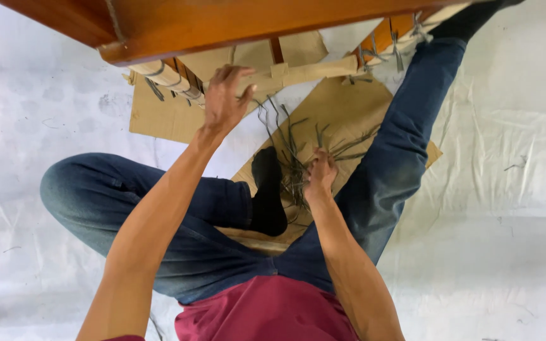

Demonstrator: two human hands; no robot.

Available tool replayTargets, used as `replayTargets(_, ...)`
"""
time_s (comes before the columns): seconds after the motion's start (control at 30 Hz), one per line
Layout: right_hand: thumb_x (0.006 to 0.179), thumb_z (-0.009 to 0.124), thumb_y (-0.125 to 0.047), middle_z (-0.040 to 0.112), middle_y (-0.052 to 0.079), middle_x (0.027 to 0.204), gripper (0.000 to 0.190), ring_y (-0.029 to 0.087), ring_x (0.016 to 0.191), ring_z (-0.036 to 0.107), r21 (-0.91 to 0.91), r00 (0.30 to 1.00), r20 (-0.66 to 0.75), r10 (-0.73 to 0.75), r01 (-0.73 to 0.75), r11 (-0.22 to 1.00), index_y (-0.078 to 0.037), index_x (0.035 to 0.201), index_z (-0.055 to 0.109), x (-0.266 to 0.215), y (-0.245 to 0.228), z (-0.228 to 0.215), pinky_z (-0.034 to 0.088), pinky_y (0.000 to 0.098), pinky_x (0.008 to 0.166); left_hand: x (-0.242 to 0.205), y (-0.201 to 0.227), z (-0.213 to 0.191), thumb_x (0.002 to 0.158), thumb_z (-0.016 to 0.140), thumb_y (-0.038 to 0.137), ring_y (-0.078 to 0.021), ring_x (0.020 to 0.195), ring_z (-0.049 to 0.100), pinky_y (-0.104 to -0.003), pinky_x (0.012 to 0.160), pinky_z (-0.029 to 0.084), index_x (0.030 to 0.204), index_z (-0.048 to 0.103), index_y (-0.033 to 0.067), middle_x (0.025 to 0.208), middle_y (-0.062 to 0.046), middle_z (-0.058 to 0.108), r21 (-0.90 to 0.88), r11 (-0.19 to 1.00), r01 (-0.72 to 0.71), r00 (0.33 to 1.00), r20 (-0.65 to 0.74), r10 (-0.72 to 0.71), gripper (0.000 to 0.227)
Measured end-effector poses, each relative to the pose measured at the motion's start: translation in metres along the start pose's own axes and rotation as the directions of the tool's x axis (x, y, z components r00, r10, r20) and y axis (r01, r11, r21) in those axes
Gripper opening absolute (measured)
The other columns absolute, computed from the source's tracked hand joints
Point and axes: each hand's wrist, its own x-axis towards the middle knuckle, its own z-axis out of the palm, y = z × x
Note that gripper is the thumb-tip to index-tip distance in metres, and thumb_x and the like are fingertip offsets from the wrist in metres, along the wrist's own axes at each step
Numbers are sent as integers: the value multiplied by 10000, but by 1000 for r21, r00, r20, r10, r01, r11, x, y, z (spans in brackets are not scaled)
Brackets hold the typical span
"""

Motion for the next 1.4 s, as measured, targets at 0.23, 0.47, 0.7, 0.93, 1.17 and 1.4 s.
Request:
replayTargets(0.23,969,621,-229,481,-52,645,189,73,489,403,-250,994,71,-87,102,963,-81,1006,732,45,38,81,265,267,424,-3,-57,54,967,779,248,-341,1126,621,-476,973,494,1204,668,101,1169,-136,694,119,972,202,861,452,-234,300)
replayTargets(0.47,948,663,-256,462,-57,659,140,68,529,403,-158,945,308,-112,167,973,-119,934,642,47,2,174,302,261,456,-5,-64,67,883,725,210,-389,1026,649,-530,824,496,1261,639,105,1102,-171,712,210,974,84,935,320,-150,402)
replayTargets(0.7,958,673,-398,451,-64,734,288,59,566,406,-14,923,384,-36,44,999,-151,943,526,62,-1,187,282,247,463,35,-24,24,818,674,237,-370,994,654,-505,837,516,1143,727,133,1117,-142,729,184,977,107,866,465,-183,346)
replayTargets(0.93,1007,649,-377,414,-69,750,298,42,566,339,22,870,493,-6,-5,1000,-136,920,497,64,-4,178,249,224,457,-16,-137,132,948,679,281,-343,1103,649,-481,911,522,1292,707,101,1251,-160,705,511,778,-366,930,210,300,390)
replayTargets(1.17,996,663,-407,424,-75,767,330,36,580,347,17,825,566,11,-25,1000,-139,904,493,65,-6,175,247,222,465,-17,-153,159,940,715,309,-370,1152,620,-506,965,497,1301,674,87,1261,-171,691,303,938,-168,985,73,153,426)
replayTargets(1.4,1066,584,-401,408,-73,682,381,53,604,363,-332,897,389,-210,349,876,-50,923,622,42,7,154,303,269,511,-17,-146,160,961,708,294,-368,1142,631,-497,966,508,1254,676,66,1221,-170,703,-35,998,43,999,-11,-44,373)
